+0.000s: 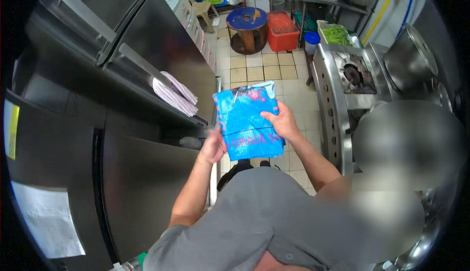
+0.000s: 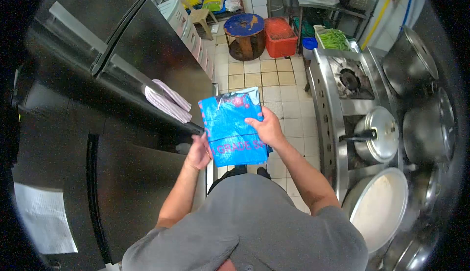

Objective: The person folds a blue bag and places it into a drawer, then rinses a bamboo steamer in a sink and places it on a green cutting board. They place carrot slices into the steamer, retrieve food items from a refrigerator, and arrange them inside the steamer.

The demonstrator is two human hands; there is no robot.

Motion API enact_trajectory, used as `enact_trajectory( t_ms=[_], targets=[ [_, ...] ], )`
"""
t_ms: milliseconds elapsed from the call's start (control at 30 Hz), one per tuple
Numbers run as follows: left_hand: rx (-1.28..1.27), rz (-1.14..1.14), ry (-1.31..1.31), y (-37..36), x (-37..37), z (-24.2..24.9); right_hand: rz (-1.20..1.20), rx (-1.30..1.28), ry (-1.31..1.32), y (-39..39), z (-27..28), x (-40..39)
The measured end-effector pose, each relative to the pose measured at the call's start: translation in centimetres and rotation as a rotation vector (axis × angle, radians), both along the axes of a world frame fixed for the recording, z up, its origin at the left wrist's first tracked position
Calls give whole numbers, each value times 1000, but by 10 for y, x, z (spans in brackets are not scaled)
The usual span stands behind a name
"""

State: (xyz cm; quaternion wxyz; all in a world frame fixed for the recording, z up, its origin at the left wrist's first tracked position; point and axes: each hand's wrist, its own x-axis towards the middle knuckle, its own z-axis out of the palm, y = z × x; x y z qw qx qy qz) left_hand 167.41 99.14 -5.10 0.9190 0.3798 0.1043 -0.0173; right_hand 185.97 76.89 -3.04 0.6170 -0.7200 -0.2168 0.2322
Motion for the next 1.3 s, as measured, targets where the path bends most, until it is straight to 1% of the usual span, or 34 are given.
enact_trajectory(
  t_ms=[33,67,100,133,167,233,267,333,400,500,567,667,733,800,900,1000,1067,1100,1133,1167,1200,1233,1300],
  targets=[
    [-4,5,3,9,19,1,-23,-30,5,10,2,19],
    [158,66,74,18,39,1,-23,-36,10,23,3,39],
    [316,119,147,27,62,3,62,142,168,36,7,58],
    [222,148,148,35,84,25,136,315,330,46,7,76],
    [249,167,149,46,101,29,115,298,346,54,6,95],
    [278,162,90,75,141,34,314,338,179,74,11,140],
    [275,139,42,87,159,35,292,324,182,81,17,152],
    [232,91,-19,111,202,35,242,361,454,97,44,187],
    [80,56,11,128,244,40,204,350,446,108,46,223],
    [81,-32,31,155,317,54,109,356,494,116,52,271],
    [65,-121,46,173,359,48,180,411,676,115,53,304],
    [105,-157,64,187,408,41,120,487,657,123,36,342],
    [109,-162,106,195,439,44,130,493,683,132,27,372],
    [59,-110,99,196,472,48,116,412,712,142,20,408],
    [134,-74,67,212,518,27,130,464,695,162,-1,462],
    [211,-4,52,235,558,12,220,468,669,188,-15,528],
    [209,67,28,260,583,-9,301,510,710,212,-30,574],
    [198,104,12,271,590,-14,361,519,785,225,-24,592],
    [204,133,21,273,599,0,424,522,853,240,-19,612],
    [166,198,2,275,607,14,503,682,927,260,-33,631],
    [123,266,-13,277,613,24,572,673,975,276,-32,647],
    [148,264,-59,289,615,27,636,656,956,292,-34,662],
    [151,341,-64,309,617,13,736,620,954,324,-37,683]
  ],
)
